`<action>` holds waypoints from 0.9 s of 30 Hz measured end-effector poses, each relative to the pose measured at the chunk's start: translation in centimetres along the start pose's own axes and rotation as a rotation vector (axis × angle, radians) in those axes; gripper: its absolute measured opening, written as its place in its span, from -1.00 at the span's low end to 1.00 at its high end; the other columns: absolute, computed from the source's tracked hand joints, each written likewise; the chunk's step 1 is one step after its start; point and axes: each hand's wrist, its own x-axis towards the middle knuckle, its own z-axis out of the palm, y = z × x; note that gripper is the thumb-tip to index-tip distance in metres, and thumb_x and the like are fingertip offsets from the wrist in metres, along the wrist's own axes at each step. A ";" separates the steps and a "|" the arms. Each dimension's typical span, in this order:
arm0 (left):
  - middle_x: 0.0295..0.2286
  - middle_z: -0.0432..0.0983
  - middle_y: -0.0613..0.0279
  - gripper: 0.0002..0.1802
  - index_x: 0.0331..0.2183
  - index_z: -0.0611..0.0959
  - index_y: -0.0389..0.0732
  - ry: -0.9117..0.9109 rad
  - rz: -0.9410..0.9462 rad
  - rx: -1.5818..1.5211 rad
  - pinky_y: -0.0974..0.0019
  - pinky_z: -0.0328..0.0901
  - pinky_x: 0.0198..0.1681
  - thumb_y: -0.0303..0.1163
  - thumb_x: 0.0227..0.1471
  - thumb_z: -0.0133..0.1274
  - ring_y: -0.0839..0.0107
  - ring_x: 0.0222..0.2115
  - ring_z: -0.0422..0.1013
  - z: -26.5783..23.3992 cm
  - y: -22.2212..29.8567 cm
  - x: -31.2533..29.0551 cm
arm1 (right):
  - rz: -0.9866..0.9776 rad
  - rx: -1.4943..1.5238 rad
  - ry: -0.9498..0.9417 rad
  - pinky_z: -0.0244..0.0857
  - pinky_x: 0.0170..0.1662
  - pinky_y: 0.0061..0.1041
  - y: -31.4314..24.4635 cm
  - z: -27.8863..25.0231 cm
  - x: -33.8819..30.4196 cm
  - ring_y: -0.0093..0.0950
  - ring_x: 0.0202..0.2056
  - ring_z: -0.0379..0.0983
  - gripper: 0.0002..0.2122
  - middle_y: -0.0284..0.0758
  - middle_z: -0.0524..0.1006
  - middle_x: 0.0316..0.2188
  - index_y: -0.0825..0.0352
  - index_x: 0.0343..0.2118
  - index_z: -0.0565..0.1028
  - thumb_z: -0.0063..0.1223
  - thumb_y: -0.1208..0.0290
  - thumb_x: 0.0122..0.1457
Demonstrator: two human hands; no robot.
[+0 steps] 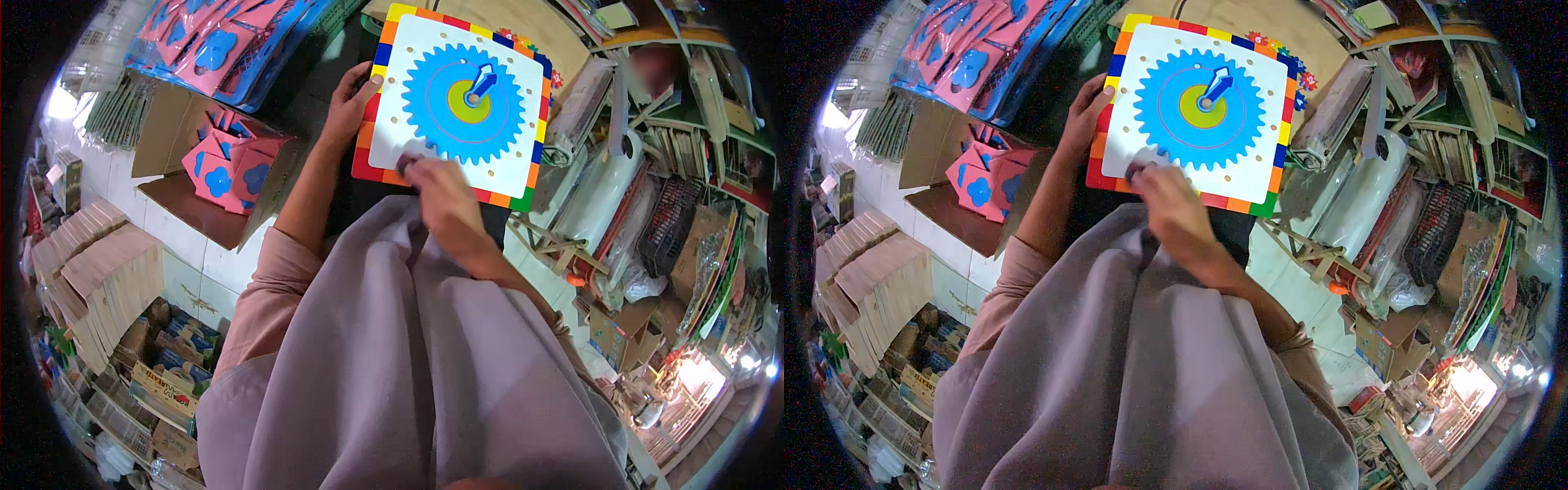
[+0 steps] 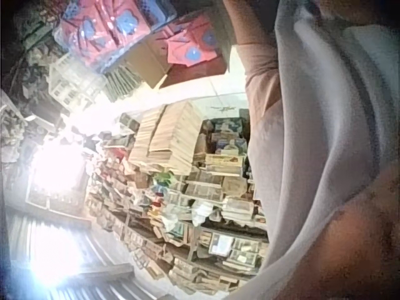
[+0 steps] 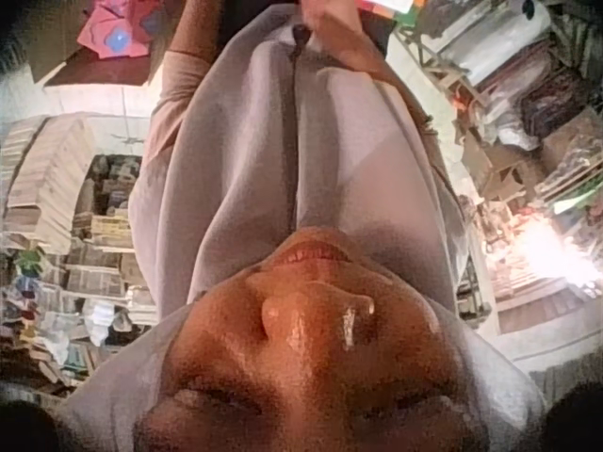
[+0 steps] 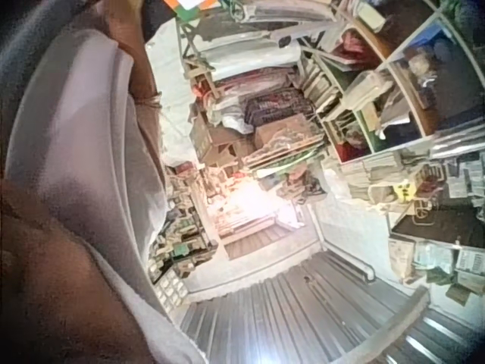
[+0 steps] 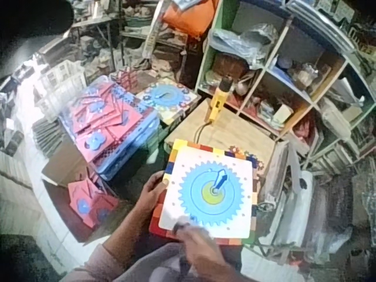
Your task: Assembling and inspecting a colorful gear-based clock toy on a wooden base.
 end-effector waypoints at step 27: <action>-0.21 0.46 0.20 -0.62 -0.08 0.49 -0.23 0.054 -0.047 0.045 0.41 0.29 -0.15 -0.36 0.03 0.09 0.47 -0.23 0.40 0.6 0.7 -0.6 | 0.082 -0.482 -0.111 0.16 -0.25 -0.40 0.6 -1.6 -3.5 -0.42 -0.18 0.26 -0.70 -0.47 0.36 -0.14 0.29 -0.16 0.46 0.00 0.40 -0.01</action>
